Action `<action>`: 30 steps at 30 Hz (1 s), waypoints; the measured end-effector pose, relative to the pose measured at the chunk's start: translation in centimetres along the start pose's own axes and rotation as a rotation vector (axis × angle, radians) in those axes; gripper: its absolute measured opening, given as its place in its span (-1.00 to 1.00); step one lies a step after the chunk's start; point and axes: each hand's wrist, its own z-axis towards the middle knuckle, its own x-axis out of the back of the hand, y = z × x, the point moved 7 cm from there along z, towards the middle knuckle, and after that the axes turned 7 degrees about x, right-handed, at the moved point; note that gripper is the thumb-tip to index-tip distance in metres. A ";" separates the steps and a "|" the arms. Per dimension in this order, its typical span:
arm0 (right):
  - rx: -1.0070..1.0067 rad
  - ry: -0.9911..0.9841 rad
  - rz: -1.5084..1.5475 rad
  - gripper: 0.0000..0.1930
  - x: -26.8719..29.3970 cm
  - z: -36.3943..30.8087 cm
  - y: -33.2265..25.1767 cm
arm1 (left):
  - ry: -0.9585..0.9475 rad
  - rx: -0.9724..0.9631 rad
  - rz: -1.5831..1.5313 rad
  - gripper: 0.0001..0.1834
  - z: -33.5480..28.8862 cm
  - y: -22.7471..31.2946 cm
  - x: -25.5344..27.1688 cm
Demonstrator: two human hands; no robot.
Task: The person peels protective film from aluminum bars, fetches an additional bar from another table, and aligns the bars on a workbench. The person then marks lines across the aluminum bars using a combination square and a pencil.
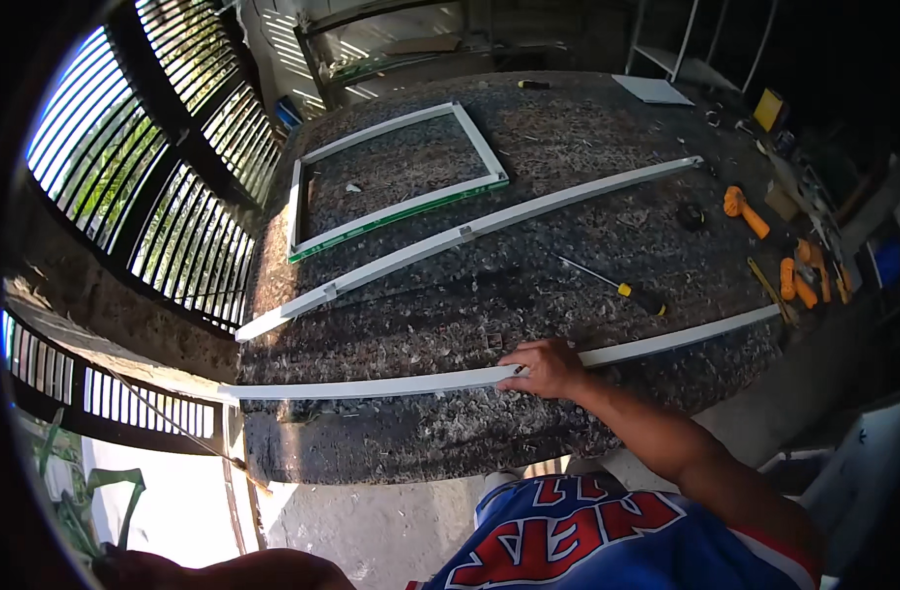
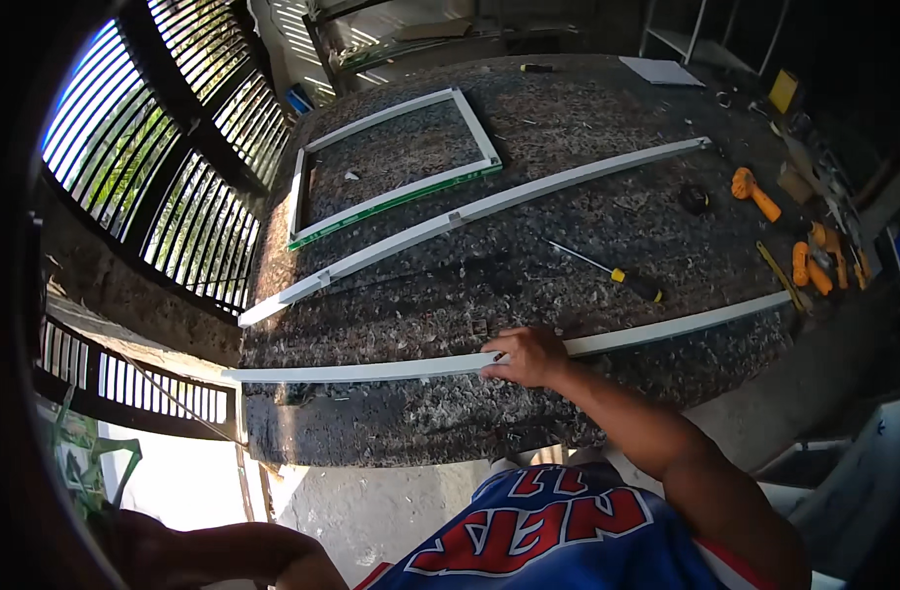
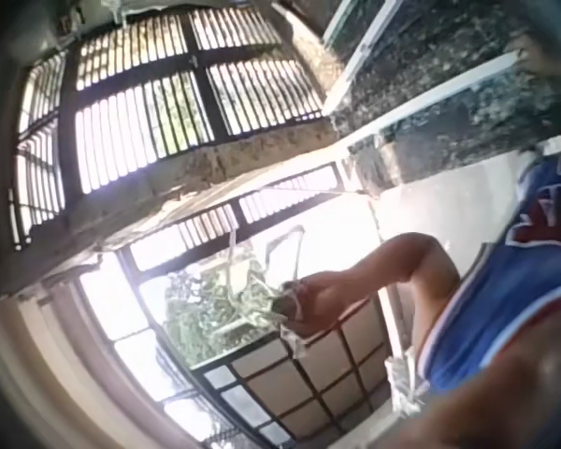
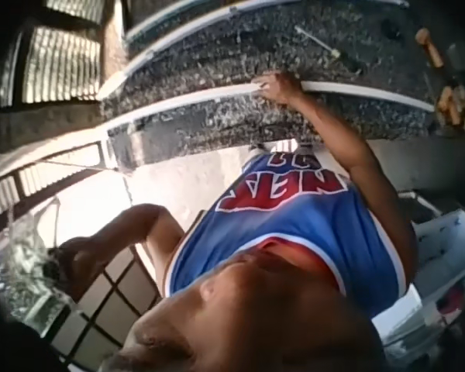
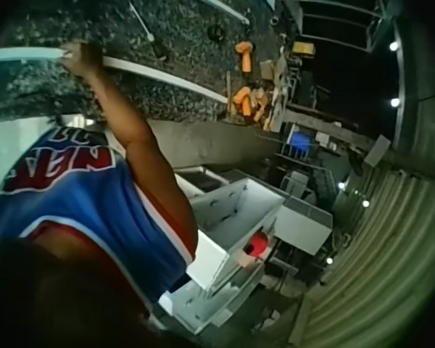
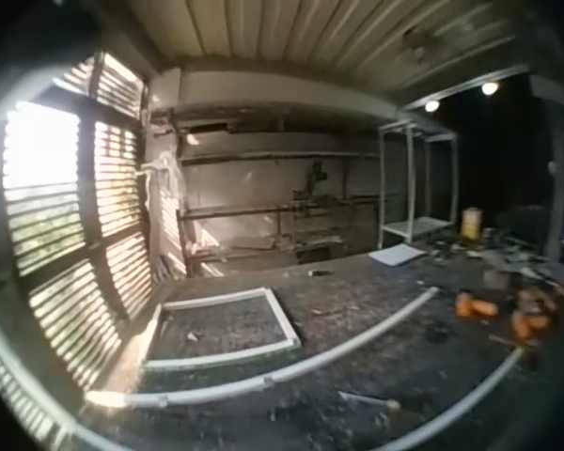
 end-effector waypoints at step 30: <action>-0.637 1.251 0.747 -0.85 35.9 -66.4 10.2 | -2.439 1.140 -1.484 -0.71 -71.5 67.5 -17.3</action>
